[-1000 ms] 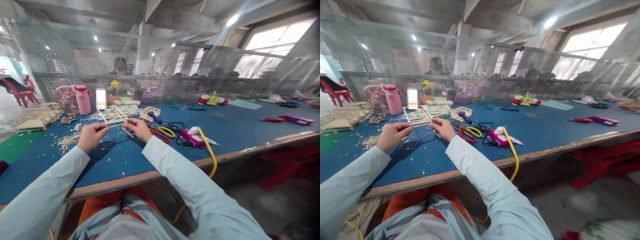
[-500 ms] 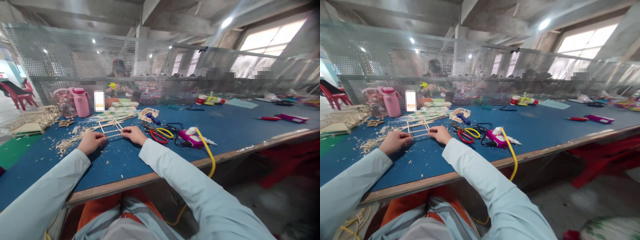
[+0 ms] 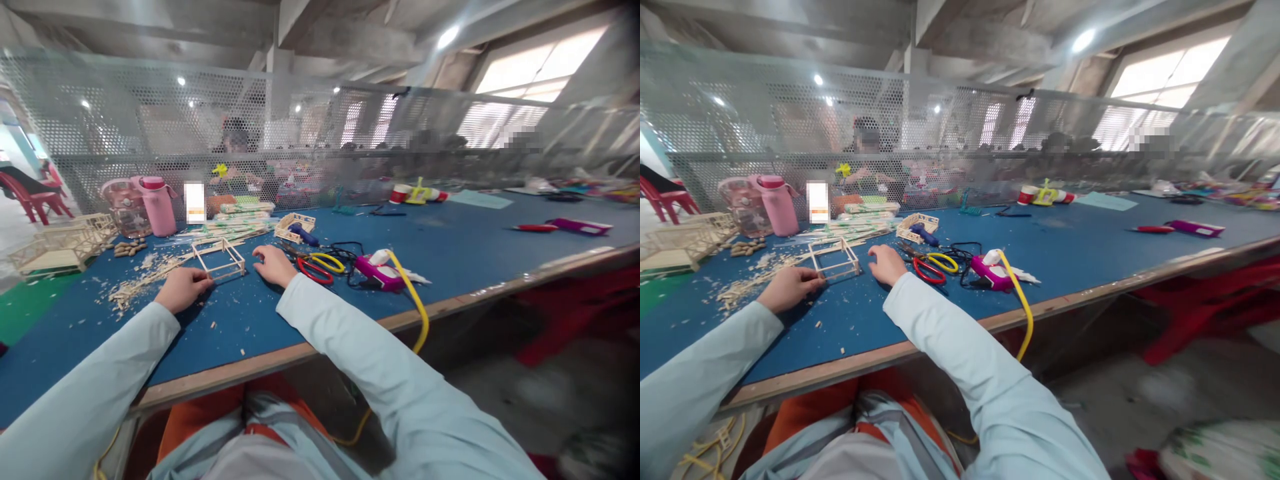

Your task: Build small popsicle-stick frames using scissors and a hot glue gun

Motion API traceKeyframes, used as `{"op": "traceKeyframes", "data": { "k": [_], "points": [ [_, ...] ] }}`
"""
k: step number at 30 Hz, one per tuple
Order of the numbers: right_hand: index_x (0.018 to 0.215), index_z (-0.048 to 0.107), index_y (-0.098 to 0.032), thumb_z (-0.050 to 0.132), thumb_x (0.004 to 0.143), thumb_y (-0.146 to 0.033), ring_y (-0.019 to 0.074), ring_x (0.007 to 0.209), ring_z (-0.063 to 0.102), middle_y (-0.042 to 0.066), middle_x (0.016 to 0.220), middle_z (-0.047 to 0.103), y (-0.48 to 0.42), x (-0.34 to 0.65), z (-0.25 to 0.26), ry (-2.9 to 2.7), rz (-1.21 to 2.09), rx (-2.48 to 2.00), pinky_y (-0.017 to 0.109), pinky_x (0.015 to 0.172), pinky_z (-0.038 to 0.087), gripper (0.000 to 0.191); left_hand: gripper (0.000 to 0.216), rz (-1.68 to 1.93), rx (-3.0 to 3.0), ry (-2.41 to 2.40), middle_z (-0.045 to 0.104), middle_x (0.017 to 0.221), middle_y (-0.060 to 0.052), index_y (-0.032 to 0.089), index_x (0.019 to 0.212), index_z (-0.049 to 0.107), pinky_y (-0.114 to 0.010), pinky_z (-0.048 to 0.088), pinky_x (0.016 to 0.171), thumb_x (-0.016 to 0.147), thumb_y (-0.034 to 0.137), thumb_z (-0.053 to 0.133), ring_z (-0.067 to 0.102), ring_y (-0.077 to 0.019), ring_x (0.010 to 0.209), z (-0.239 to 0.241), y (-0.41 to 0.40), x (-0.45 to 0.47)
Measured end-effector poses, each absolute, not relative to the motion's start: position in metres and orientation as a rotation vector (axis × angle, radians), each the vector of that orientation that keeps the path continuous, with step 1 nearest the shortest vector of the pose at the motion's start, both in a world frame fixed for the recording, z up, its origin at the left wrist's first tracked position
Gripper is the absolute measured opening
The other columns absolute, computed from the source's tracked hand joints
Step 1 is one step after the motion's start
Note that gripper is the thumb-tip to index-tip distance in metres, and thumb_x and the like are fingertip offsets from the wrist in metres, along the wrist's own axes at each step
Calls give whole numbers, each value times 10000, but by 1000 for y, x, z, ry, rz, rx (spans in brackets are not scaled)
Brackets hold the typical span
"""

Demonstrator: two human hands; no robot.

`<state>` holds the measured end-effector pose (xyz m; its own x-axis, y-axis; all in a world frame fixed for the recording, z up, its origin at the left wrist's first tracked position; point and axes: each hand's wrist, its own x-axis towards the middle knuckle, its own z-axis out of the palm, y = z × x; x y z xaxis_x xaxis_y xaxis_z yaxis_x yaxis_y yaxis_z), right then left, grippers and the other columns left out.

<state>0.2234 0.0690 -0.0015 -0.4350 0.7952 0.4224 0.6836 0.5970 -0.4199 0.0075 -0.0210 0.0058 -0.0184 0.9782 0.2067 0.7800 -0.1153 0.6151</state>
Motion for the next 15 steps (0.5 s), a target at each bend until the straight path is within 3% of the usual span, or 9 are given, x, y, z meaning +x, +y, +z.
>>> {"op": "traceKeyframes", "data": {
  "k": [7, 15],
  "points": [
    [1006, 635, -117, 568, 720, -206, 84, 629, 492, -6, 729, 602, 71, 213, -8, -2140, 1028, -776, 213, 629, 396, 308, 276, 1005, 1819, 1753, 503, 415, 35, 160, 570, 644, -222, 293, 435, 611, 426, 585, 417, -103, 402, 16, -28, 12],
    [716, 629, -110, 627, 670, -205, 74, 569, 423, -40, 596, 523, 69, 209, -8, -2166, 832, -925, 206, 598, 342, 105, 261, 853, 1894, 1849, 598, 503, -4, 170, 683, 694, -244, 351, 498, 625, 395, 573, 498, -144, 466, 3, -18, 7]
  ]
}}
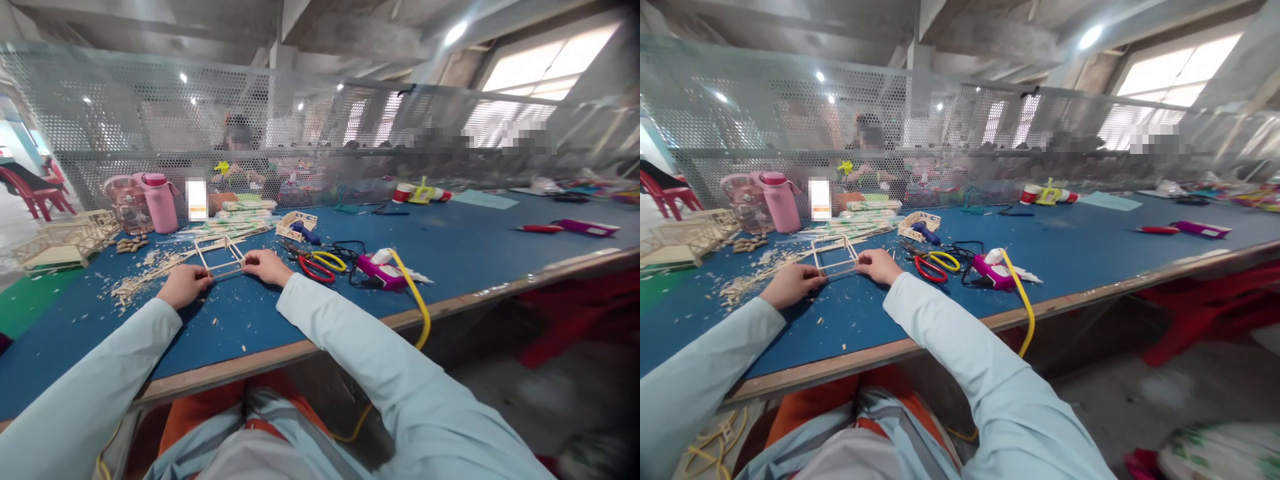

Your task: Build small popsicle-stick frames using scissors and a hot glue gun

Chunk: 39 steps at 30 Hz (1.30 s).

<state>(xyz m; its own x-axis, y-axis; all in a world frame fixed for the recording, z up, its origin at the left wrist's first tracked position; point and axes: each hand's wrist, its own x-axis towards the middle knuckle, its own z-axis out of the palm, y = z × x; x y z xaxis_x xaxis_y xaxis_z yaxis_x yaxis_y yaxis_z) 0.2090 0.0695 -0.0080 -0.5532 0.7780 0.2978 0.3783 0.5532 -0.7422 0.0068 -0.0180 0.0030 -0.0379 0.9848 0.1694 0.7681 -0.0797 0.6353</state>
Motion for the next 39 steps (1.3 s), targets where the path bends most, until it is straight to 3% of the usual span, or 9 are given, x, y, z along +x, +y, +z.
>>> {"op": "traceKeyframes", "data": {
  "k": [6, 21, 32, 39],
  "points": [
    [697, 613, -126, 623, 674, -191, 76, 568, 422, -47, 581, 508, 69, 208, -8, -2221, 719, -937, 201, 597, 325, 70, 257, 687, 2066, 1947, 694, 718, -47, 195, 748, 719, -253, 387, 605, 645, 380, 573, 589, -192, 648, 5, -17, 2],
    [658, 574, -135, 637, 655, -178, 77, 565, 423, -50, 577, 499, 71, 206, -10, -2229, 688, -906, 204, 587, 312, 76, 359, 528, 2109, 2024, 653, 640, -24, 190, 780, 710, -242, 349, 569, 716, 457, 479, 553, -168, 613, 5, -16, 1],
    [678, 596, -128, 623, 654, -217, 76, 565, 417, -45, 580, 506, 70, 207, -7, -2132, 813, -826, 211, 582, 324, 96, 396, 797, 2040, 1953, 616, 564, -12, 166, 725, 716, -239, 348, 541, 672, 496, 504, 511, -159, 562, 11, -20, 1],
    [917, 650, -120, 608, 671, -262, 93, 646, 516, 18, 777, 635, 66, 213, 9, -1896, 1038, -642, 229, 657, 400, 287, 459, 1117, 1787, 1796, 501, 474, 22, 145, 714, 689, -229, 300, 480, 616, 570, 544, 390, -112, 468, 23, -29, 9]
  ]
}}
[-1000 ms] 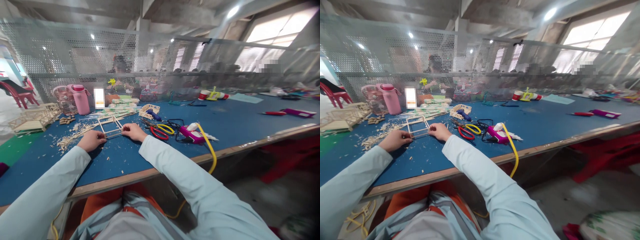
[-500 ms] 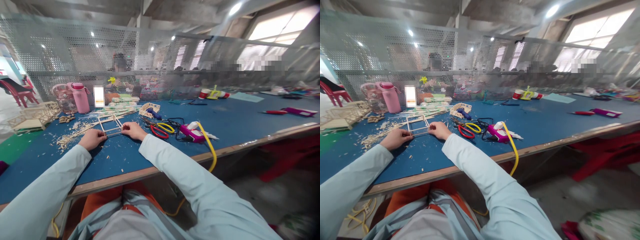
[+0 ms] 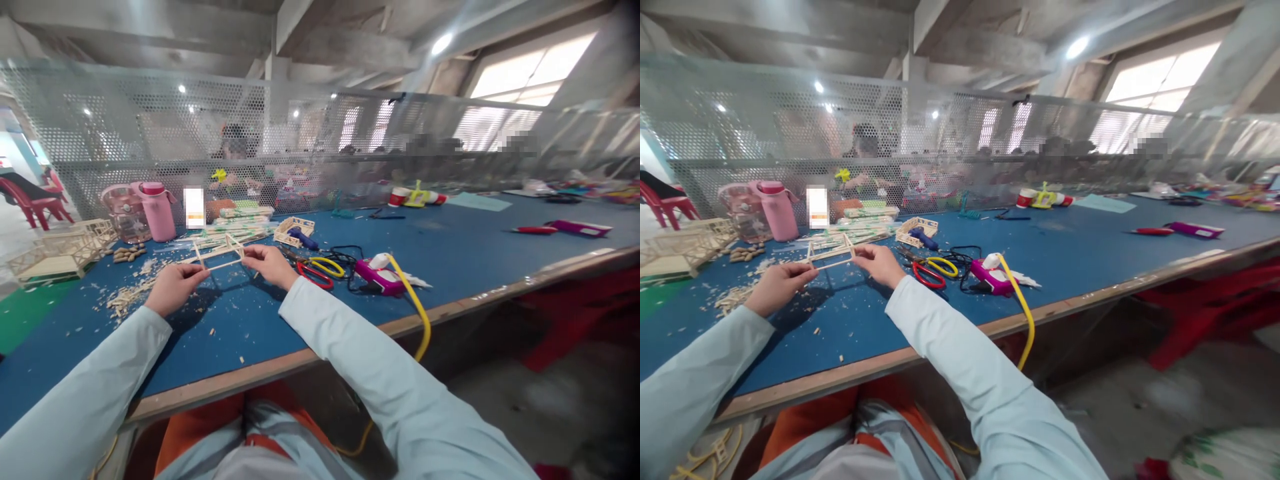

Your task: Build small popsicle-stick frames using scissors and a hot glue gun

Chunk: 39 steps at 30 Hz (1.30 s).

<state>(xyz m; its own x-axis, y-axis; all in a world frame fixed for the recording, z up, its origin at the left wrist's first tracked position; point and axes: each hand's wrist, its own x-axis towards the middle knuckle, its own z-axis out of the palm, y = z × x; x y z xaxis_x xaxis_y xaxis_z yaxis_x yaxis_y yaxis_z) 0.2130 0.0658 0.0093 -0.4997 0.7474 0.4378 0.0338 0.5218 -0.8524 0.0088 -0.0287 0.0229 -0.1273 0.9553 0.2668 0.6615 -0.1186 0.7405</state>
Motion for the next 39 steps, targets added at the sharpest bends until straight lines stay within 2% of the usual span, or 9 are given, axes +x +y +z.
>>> {"op": "traceKeyframes", "data": {
  "k": [4, 7, 13, 19, 24, 32, 35, 39],
  "points": [
    [960, 664, -138, 588, 697, -285, 91, 592, 506, 19, 744, 644, 63, 215, 10, -1851, 1144, -671, 215, 569, 388, 311, 469, 1192, 1627, 1694, 501, 501, 27, 134, 708, 676, -225, 313, 493, 562, 573, 600, 396, -102, 477, 22, -29, 14],
    [957, 675, -145, 550, 696, -230, 94, 586, 510, 16, 713, 646, 63, 216, 11, -1793, 1236, -702, 199, 517, 364, 302, 457, 1204, 1555, 1658, 504, 515, 28, 134, 695, 667, -226, 315, 495, 530, 558, 636, 391, -95, 474, 21, -29, 14],
    [935, 682, -139, 514, 637, -135, 87, 586, 518, 8, 713, 663, 60, 216, 14, -1768, 1296, -697, 188, 521, 367, 343, 469, 1205, 1526, 1645, 515, 521, 27, 130, 685, 665, -226, 326, 502, 507, 563, 656, 401, -91, 473, 23, -28, 13],
    [851, 672, -115, 610, 666, -270, 87, 582, 526, 13, 685, 655, 57, 214, 13, -1810, 1187, -656, 212, 593, 416, 249, 493, 1246, 1613, 1683, 582, 563, 6, 131, 744, 699, -231, 355, 514, 552, 579, 623, 433, -104, 490, 20, -28, 13],
    [843, 660, -120, 619, 680, -290, 87, 573, 531, 9, 672, 649, 59, 213, 9, -1840, 1151, -647, 226, 620, 433, 239, 452, 1288, 1706, 1724, 606, 575, -6, 142, 770, 707, -235, 365, 509, 628, 552, 582, 477, -126, 504, 15, -24, 10],
    [913, 663, -134, 649, 664, -315, 128, 738, 589, 40, 851, 684, 59, 213, 10, -1786, 1037, -606, 272, 754, 445, 309, 393, 1424, 1923, 1728, 681, 780, -65, 147, 817, 697, -267, 431, 651, 711, 488, 533, 563, -179, 689, 13, -23, 7],
    [885, 657, -134, 635, 677, -325, 113, 685, 575, 29, 804, 680, 59, 214, 12, -1771, 1094, -616, 252, 697, 443, 284, 376, 1486, 1933, 1704, 681, 765, -64, 147, 799, 701, -273, 429, 670, 721, 474, 533, 565, -181, 700, 16, -27, 14],
    [826, 653, -124, 643, 670, -321, 99, 618, 555, 25, 713, 666, 60, 215, 11, -1774, 1186, -702, 218, 592, 409, 252, 420, 1462, 1757, 1679, 666, 711, -51, 129, 820, 705, -262, 416, 592, 696, 502, 556, 531, -157, 623, 16, -27, 21]
  ]
}}
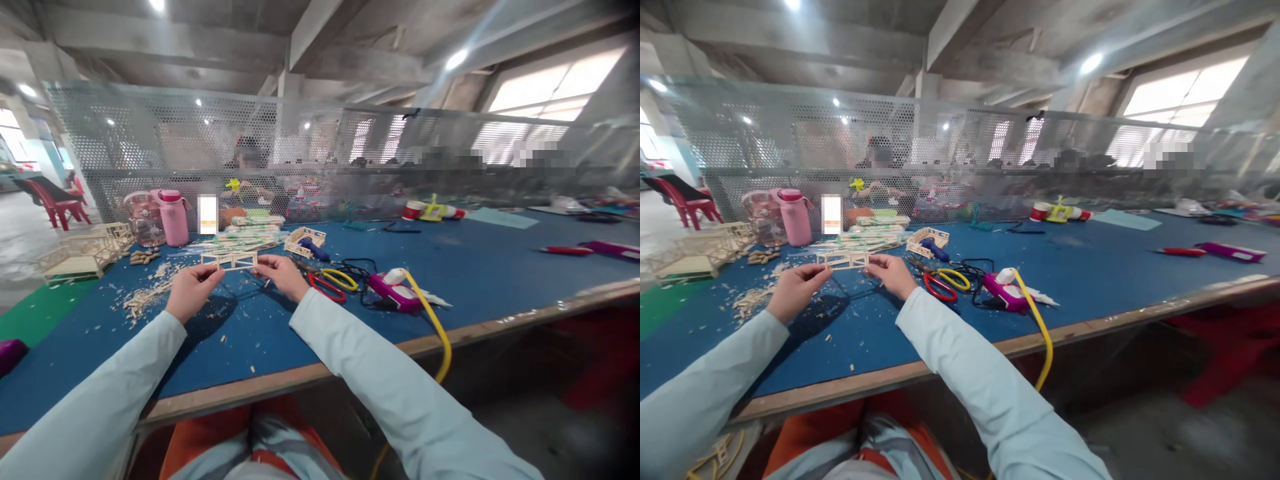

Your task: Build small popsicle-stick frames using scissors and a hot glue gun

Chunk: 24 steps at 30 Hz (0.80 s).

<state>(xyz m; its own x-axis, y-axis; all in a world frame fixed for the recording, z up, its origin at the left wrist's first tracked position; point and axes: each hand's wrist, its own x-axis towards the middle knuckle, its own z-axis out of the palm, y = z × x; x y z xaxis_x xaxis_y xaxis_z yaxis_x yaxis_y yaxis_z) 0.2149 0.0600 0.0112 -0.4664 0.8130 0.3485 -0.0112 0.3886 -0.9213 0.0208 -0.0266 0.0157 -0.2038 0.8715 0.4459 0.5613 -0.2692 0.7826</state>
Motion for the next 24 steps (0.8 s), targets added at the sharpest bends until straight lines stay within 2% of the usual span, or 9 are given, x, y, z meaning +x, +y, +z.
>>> {"op": "traceKeyframes", "data": {
  "k": [7, 13, 20, 24],
  "points": [
    [911, 665, -147, 655, 628, -314, 111, 646, 589, 35, 743, 681, 58, 217, 16, -1599, 1454, -639, 211, 571, 395, 329, 478, 1528, 1365, 1579, 602, 643, -11, 112, 834, 685, -229, 386, 514, 569, 509, 673, 459, -98, 541, 20, -26, 23],
    [952, 648, -139, 641, 620, -269, 86, 515, 535, 2, 620, 649, 54, 222, 30, -1621, 1479, -540, 216, 521, 383, 356, 388, 1482, 1078, 1230, 447, 511, 56, 114, 679, 626, -196, 358, 456, 468, 411, 758, 374, -44, 452, 34, -28, 18],
    [895, 630, -133, 601, 672, -286, 54, 402, 442, -40, 514, 578, 55, 224, 33, -1660, 1328, -639, 190, 409, 299, 272, 378, 1455, 1049, 1215, 462, 521, 46, 115, 663, 618, -187, 365, 438, 447, 376, 785, 382, -39, 446, 39, -29, 4],
    [873, 628, -134, 573, 724, -366, 60, 410, 455, -32, 529, 572, 55, 222, 30, -1659, 1303, -671, 187, 393, 299, 281, 444, 1436, 1130, 1296, 529, 563, 24, 109, 720, 656, -187, 365, 449, 427, 414, 790, 401, -41, 461, 37, -30, 5]
  ]
}}
